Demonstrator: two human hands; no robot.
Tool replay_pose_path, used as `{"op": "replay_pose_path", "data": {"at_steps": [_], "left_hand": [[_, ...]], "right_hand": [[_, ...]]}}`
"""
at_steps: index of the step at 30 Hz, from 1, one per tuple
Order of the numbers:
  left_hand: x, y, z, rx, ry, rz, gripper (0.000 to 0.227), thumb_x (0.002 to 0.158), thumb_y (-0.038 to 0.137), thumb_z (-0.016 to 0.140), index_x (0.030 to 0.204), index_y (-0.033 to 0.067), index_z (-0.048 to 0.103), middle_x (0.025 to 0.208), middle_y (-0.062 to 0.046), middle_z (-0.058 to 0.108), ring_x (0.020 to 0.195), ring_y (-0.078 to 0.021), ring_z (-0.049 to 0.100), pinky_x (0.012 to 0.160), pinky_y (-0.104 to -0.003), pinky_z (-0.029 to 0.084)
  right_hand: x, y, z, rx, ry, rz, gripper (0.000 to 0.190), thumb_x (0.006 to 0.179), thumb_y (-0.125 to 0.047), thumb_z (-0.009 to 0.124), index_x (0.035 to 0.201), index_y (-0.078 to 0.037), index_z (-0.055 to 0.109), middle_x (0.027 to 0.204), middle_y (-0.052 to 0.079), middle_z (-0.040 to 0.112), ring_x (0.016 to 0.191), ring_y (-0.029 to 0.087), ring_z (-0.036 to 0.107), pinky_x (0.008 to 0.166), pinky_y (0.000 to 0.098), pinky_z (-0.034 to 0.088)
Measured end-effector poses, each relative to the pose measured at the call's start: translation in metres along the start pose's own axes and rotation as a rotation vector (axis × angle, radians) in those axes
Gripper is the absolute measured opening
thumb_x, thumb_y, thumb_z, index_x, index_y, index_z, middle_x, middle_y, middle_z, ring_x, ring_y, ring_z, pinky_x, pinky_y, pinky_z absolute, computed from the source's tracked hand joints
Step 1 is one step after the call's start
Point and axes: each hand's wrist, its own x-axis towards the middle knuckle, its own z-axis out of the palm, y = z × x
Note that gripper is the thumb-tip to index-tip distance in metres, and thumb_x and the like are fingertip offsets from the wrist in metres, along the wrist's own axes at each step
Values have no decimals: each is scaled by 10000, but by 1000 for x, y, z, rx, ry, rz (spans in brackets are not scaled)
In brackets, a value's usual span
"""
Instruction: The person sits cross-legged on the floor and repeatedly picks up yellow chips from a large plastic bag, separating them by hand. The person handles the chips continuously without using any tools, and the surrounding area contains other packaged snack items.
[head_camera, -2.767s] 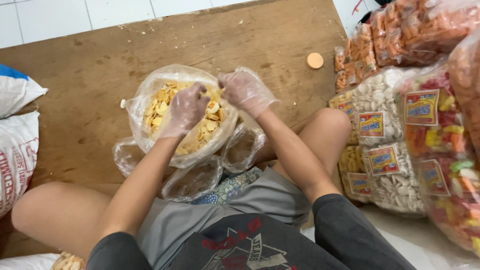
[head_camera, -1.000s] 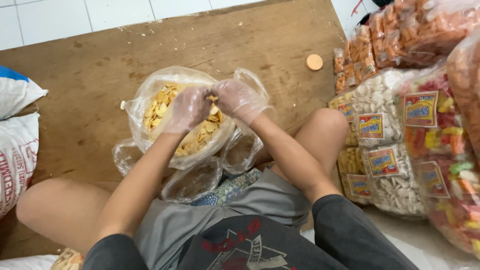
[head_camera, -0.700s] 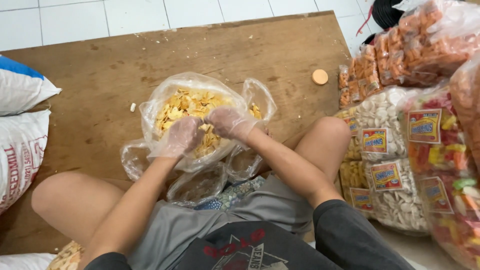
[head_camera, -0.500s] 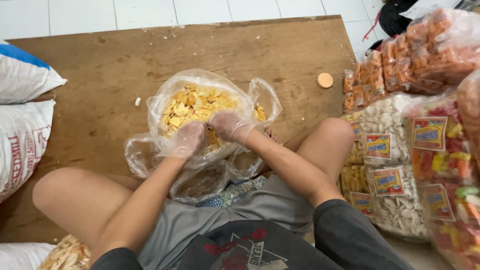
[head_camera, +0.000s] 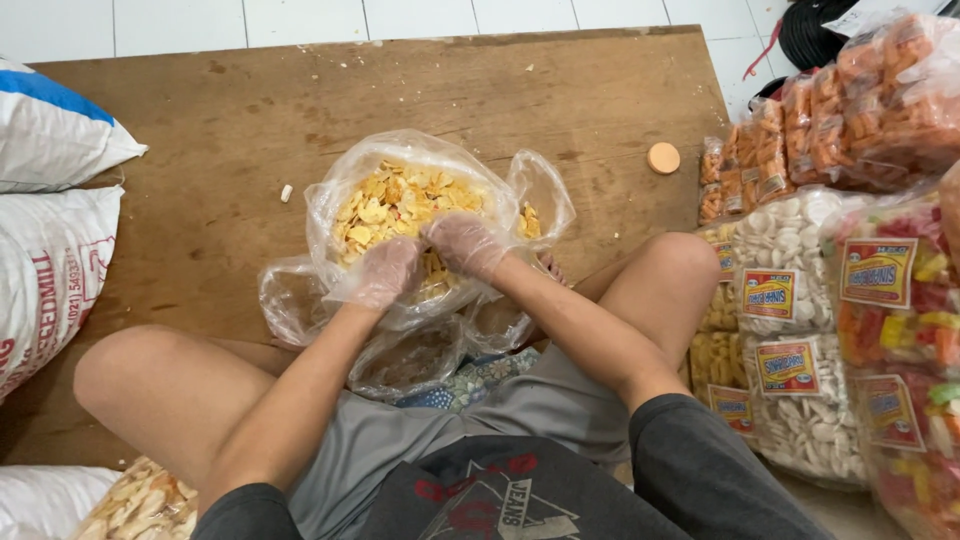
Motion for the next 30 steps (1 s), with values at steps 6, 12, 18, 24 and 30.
{"op": "replay_pose_path", "data": {"at_steps": [6, 12, 18, 24, 30], "left_hand": [[6, 2, -3, -19, 7, -33, 417, 871, 447, 459, 906, 200, 794, 1093, -118, 761, 1184, -384, 654, 1026, -554, 502], [-14, 33, -37, 155, 96, 88, 301, 887, 288, 505, 907, 209, 795, 1017, -122, 774, 1094, -374, 711, 981, -501, 557], [-24, 47, -48, 230, 310, 165, 184, 945, 209, 531, 924, 174, 710, 909, -126, 700, 970, -366, 738, 892, -479, 592], [-26, 54, -60, 100, 357, 296, 139, 952, 224, 574, 953, 139, 684, 878, -168, 650, 902, -417, 723, 765, -528, 605], [31, 20, -17, -159, 557, 254, 110, 986, 211, 590, 1065, 140, 564, 760, -122, 670, 848, -347, 756, 662, -455, 569]], "right_hand": [[-7, -4, -31, -209, 36, 13, 346, 914, -221, 479, 1237, -234, 605, 887, -20, 691, 900, 164, 743, 719, 298, 611], [-8, -1, -43, 285, -26, 151, 242, 842, -225, 552, 1056, -114, 577, 851, 112, 730, 879, 331, 765, 737, 469, 630], [2, 7, 7, 293, -47, 189, 144, 814, -161, 603, 873, -104, 720, 782, 120, 742, 837, 345, 772, 692, 473, 635], [-3, 17, -11, 247, 285, 144, 257, 888, -176, 597, 1114, -185, 717, 794, 67, 718, 814, 305, 756, 706, 446, 620], [0, 20, -52, 647, 95, 382, 392, 943, -325, 658, 1332, -351, 613, 1018, 96, 767, 1046, 340, 734, 875, 499, 606]]}}
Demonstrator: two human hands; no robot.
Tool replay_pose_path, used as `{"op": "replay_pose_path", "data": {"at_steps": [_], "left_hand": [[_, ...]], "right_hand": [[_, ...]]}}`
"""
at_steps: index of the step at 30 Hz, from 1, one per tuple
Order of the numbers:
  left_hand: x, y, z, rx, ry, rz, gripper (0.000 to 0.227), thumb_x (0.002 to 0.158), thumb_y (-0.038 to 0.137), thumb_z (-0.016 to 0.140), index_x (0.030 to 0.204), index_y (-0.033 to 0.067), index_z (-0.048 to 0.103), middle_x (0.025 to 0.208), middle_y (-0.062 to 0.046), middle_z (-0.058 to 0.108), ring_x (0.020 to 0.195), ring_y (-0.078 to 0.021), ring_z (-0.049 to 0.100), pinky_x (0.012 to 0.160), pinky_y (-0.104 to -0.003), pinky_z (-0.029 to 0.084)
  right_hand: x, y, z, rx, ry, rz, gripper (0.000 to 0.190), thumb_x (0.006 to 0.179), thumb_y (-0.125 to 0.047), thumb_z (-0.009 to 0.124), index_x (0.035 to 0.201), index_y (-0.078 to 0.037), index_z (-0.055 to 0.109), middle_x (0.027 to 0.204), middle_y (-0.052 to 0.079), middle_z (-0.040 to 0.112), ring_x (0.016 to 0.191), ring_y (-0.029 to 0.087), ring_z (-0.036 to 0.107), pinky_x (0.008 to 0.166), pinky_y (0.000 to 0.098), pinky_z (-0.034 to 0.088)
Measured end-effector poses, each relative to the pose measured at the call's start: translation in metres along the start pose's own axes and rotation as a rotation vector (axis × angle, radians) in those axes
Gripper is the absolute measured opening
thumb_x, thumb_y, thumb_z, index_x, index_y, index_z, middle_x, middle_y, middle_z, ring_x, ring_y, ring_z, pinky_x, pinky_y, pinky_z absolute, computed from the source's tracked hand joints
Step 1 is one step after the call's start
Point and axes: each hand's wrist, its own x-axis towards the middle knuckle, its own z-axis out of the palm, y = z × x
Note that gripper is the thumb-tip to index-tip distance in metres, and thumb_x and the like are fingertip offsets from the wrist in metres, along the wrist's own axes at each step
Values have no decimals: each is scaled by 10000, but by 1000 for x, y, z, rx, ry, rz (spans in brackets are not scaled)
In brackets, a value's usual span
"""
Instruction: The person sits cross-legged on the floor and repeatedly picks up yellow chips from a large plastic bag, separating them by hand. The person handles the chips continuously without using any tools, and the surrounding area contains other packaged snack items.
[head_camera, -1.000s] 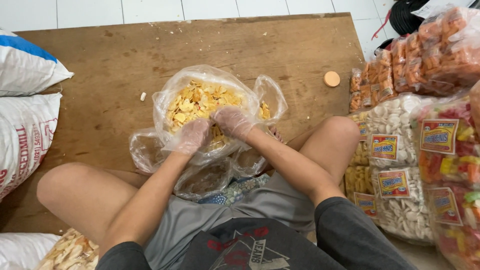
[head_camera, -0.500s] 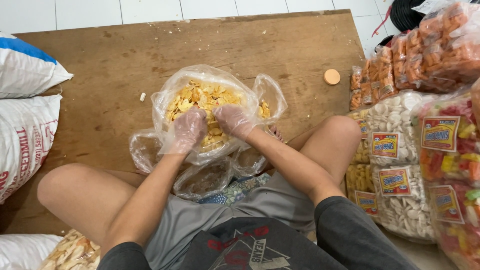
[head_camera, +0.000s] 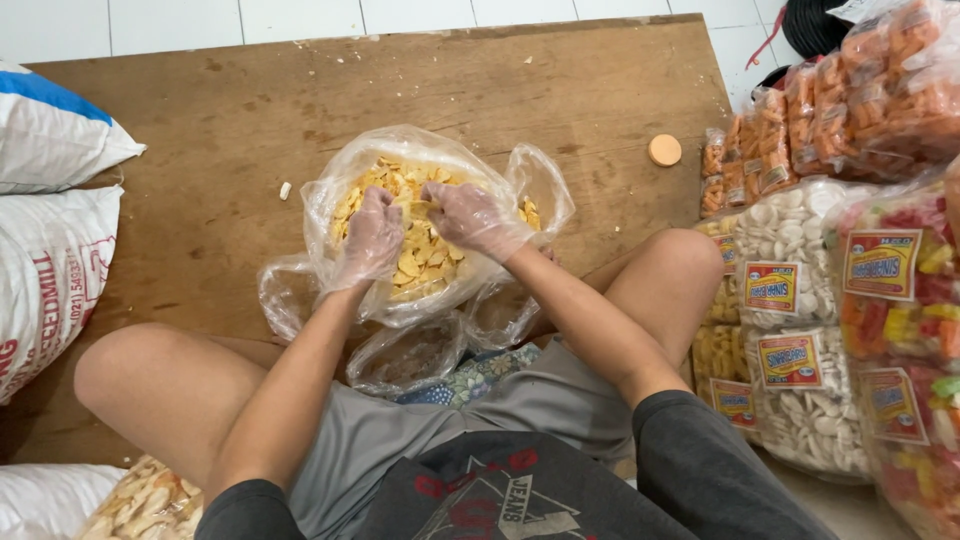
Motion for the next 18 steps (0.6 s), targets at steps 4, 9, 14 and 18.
{"op": "replay_pose_path", "data": {"at_steps": [4, 9, 14, 18], "left_hand": [[-1, 39, -28, -170, -33, -129, 291, 935, 178, 665, 1214, 163, 582, 845, -93, 680, 903, -287, 742, 804, -373, 579], [-1, 38, -27, -261, 33, -183, 313, 908, 134, 700, 1208, 226, 700, 984, -159, 725, 985, -316, 739, 819, -398, 598], [2, 42, -30, -279, -14, -166, 440, 840, 105, 795, 1242, 216, 653, 1095, -127, 734, 1037, -306, 728, 857, -402, 611], [2, 42, -30, -327, -28, -207, 328, 880, 89, 727, 1191, 189, 691, 1003, -140, 738, 893, -292, 755, 712, -382, 617]], "right_hand": [[-4, -15, -23, 145, -167, 95, 246, 915, -421, 676, 1124, -292, 697, 1050, 67, 776, 1113, 299, 715, 939, 442, 579], [-1, -16, -27, 264, -202, 118, 150, 964, -352, 654, 1028, -236, 726, 1001, 65, 768, 1022, 287, 738, 907, 408, 566], [-4, -19, -38, 336, -180, 104, 207, 939, -299, 632, 1106, -184, 670, 981, 103, 774, 1080, 322, 717, 938, 473, 553], [-7, -22, -42, 335, -176, 97, 263, 939, -279, 655, 1182, -185, 623, 960, 85, 783, 1052, 290, 732, 916, 450, 564]]}}
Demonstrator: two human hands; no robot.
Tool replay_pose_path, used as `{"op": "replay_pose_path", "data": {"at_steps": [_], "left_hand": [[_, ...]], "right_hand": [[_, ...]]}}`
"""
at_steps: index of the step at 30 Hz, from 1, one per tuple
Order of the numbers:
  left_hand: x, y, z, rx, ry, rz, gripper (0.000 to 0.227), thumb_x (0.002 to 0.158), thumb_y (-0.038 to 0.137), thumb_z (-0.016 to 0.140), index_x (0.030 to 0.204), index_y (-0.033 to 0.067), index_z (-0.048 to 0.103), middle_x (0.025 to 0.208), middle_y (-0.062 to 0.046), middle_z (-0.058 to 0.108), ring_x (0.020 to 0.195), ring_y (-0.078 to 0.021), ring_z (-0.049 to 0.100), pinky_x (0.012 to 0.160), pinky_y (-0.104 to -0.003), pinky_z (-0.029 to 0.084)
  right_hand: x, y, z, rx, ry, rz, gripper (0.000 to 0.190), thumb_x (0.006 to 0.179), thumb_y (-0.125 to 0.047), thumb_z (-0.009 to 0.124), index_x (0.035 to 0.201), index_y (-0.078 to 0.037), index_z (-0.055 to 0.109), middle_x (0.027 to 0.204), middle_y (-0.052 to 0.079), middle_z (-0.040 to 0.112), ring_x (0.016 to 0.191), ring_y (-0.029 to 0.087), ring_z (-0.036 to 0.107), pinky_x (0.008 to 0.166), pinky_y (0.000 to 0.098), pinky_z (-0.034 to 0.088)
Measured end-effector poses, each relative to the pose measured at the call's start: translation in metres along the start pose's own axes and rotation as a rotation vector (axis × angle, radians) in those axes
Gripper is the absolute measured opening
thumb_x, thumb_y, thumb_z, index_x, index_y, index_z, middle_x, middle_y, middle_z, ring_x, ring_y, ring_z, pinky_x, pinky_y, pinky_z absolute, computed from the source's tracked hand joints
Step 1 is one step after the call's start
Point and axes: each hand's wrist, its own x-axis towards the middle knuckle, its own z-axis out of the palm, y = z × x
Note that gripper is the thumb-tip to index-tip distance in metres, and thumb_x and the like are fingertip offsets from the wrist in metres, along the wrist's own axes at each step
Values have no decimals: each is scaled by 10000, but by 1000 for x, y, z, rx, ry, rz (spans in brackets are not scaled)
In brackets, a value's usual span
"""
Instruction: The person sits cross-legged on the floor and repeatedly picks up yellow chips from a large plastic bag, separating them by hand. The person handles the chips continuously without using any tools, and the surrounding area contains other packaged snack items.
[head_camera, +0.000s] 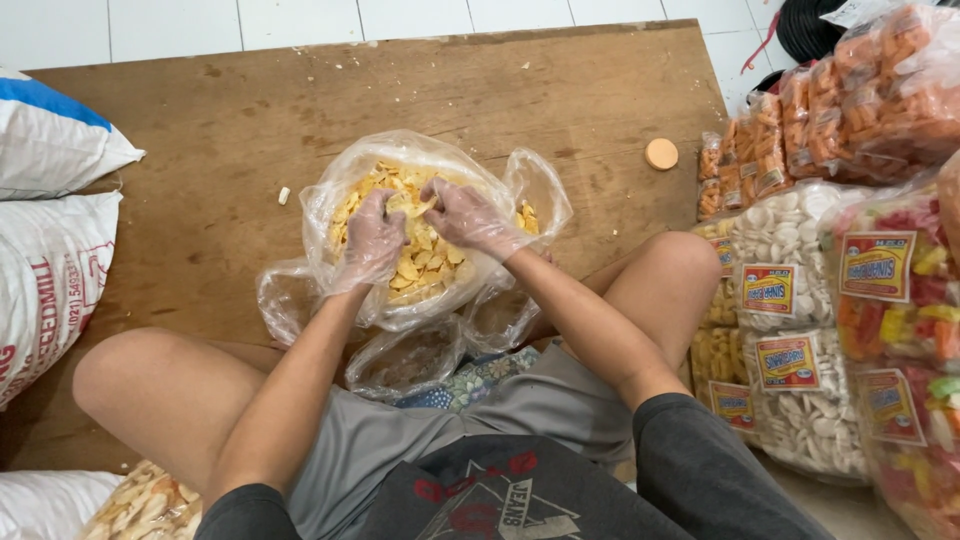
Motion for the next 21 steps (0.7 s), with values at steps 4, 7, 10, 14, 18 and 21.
{"op": "replay_pose_path", "data": {"at_steps": [4, 7, 10, 14, 18, 21], "left_hand": [[9, -12, 1, -111, -3, -39, 263, 942, 22, 602, 1176, 80, 708, 867, -196, 712, 559, -264, 715, 436, -311, 593], [6, -7, -3, 33, -34, -85, 293, 912, 135, 628, 1192, 159, 709, 950, -153, 736, 784, -274, 736, 601, -376, 616], [-15, 27, -18, 108, -71, -127, 385, 877, 210, 608, 1258, 213, 665, 966, -104, 727, 930, -247, 732, 763, -419, 598], [-25, 41, -27, 105, -142, -235, 482, 851, 286, 627, 1327, 243, 559, 1040, -120, 710, 1015, -278, 724, 864, -452, 550], [-44, 115, -50, 297, -251, -251, 432, 922, 270, 546, 1333, 137, 565, 1098, -201, 693, 1113, -354, 677, 963, -517, 509], [-46, 119, -54, 582, -400, -271, 439, 1028, 249, 425, 1343, -21, 570, 1184, -322, 667, 1260, -467, 605, 1111, -614, 447]], "right_hand": [[-19, -18, -8, -185, 2, 53, 399, 952, -291, 664, 1318, -175, 553, 970, 132, 781, 1070, 353, 727, 922, 520, 563], [-28, -17, -9, -329, 5, 32, 385, 950, -301, 669, 1274, -122, 564, 1003, 206, 765, 1080, 417, 714, 930, 561, 553], [-18, 0, -4, -371, 24, -34, 264, 954, -283, 652, 1169, -130, 636, 1002, 200, 764, 1063, 415, 718, 910, 537, 560], [-7, 12, 0, -418, 54, -46, 216, 969, -323, 617, 1067, -182, 748, 1009, 167, 778, 1075, 376, 725, 919, 470, 570], [-6, 26, 0, -430, 56, -62, 192, 968, -310, 635, 1054, -195, 762, 1013, 140, 777, 1077, 353, 726, 920, 450, 572], [1, 44, 7, -449, 119, -113, 168, 950, -341, 641, 1030, -231, 739, 932, 76, 774, 1017, 303, 746, 871, 416, 583]]}}
